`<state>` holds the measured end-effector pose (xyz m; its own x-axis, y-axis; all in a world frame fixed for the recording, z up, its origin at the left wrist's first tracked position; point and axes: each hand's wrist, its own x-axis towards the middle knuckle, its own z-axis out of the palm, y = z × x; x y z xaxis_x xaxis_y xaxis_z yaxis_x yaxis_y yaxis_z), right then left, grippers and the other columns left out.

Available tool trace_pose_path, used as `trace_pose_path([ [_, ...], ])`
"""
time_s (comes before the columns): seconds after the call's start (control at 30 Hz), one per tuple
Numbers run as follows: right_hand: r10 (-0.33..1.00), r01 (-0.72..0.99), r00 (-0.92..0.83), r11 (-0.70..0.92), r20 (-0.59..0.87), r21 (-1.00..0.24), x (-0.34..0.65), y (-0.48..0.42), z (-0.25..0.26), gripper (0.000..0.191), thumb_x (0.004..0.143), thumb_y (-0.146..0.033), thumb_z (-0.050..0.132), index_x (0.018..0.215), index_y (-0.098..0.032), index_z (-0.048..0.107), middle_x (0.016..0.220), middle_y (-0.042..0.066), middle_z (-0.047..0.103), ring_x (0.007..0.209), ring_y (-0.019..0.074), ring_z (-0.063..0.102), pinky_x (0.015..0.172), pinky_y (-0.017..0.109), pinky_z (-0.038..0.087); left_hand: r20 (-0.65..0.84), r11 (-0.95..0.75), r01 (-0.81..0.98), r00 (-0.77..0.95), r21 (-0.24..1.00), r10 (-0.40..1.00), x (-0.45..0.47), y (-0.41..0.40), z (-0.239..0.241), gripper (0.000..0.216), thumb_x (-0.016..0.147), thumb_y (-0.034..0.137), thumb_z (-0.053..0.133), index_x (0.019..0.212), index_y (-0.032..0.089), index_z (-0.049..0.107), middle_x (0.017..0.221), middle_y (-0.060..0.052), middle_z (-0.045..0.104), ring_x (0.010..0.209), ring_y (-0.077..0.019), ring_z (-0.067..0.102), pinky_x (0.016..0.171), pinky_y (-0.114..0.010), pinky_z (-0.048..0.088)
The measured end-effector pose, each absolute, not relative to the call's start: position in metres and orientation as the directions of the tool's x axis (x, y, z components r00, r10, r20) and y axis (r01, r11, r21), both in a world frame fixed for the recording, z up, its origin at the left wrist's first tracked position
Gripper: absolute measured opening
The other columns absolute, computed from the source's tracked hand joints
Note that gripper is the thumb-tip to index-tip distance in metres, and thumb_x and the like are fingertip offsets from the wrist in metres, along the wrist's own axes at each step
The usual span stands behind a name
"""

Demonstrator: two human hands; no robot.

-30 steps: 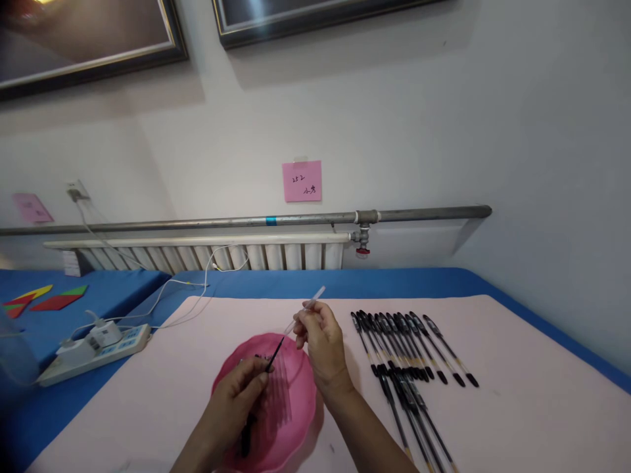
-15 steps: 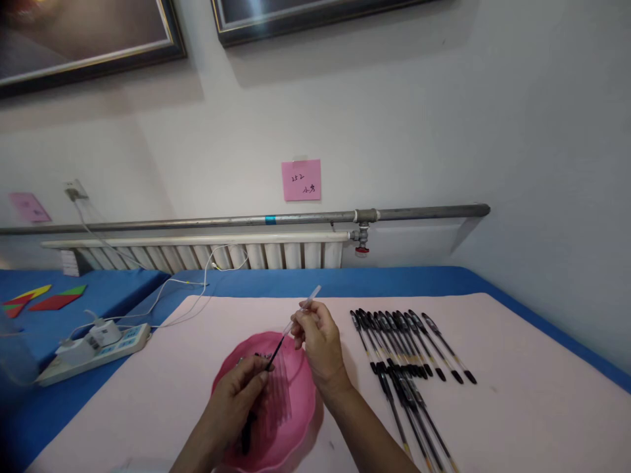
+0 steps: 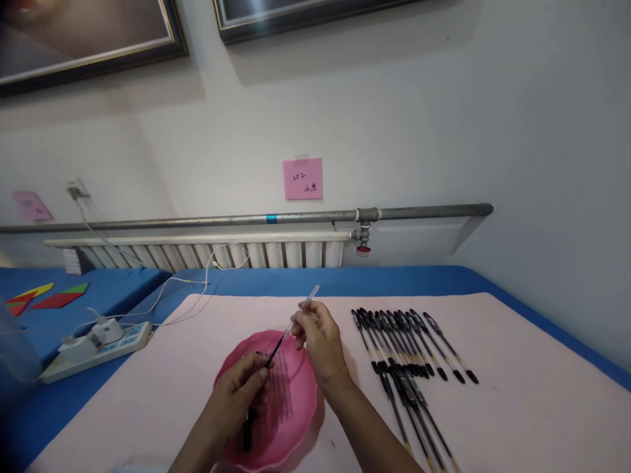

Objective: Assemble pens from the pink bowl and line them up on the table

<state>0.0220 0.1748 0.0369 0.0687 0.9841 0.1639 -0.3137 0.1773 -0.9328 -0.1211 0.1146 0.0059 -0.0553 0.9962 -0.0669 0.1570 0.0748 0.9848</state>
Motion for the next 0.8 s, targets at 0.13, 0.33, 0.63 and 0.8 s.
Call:
trace_pose_path([
  [0.13,0.988,-0.296,0.009,0.148,0.152,-0.944,0.021,0.173,0.037,0.017,0.072,-0.029,0.056,0.085,-0.019,0.053,0.058,-0.005,0.056,0.047,0.0102,0.05,0.041,0.02,0.038,-0.109,0.11,0.095,-0.01,0.989,0.994,-0.121,0.114,0.01,0.025,0.073,0.039,0.057,0.087,0.019,0.065,0.054,0.002,0.051,0.05,-0.0128,0.045,0.047,-0.023,0.034],
  [0.33,0.976,-0.197,-0.192,0.062,0.1,-0.978,0.009,0.161,0.034,0.008,0.072,-0.026,0.056,0.074,-0.019,0.052,0.052,-0.006,0.056,0.041,0.0091,0.048,0.041,0.02,0.038,-0.202,0.191,-0.211,-0.034,0.959,0.979,-0.121,0.114,0.014,0.033,0.069,0.047,0.064,0.083,0.018,0.058,0.053,0.007,0.045,0.04,-0.0051,0.031,0.04,-0.02,0.019],
  [0.63,0.912,-0.074,-0.404,0.042,0.068,-0.996,-0.008,0.147,0.03,0.003,0.07,-0.017,0.054,0.069,-0.02,0.053,0.058,-0.005,0.059,0.056,0.0133,0.058,0.057,0.024,0.045,-0.246,0.256,-0.342,0.072,0.904,0.967,-0.133,0.113,0.021,0.036,0.069,0.047,0.066,0.069,0.013,0.056,0.055,0.003,0.05,0.043,-0.004,0.038,0.04,-0.017,0.025],
  [0.8,0.883,0.42,-0.44,0.361,0.161,-0.833,-0.003,0.147,0.031,0.012,0.077,-0.015,0.046,0.077,-0.019,0.057,0.074,0.0,0.063,0.068,0.0141,0.057,0.062,0.024,0.042,-0.271,0.256,-0.506,0.045,0.824,0.962,-0.148,0.115,0.027,0.023,0.068,0.029,0.071,0.075,0.01,0.06,0.06,0.003,0.049,0.047,-0.0025,0.039,0.039,-0.013,0.027],
])
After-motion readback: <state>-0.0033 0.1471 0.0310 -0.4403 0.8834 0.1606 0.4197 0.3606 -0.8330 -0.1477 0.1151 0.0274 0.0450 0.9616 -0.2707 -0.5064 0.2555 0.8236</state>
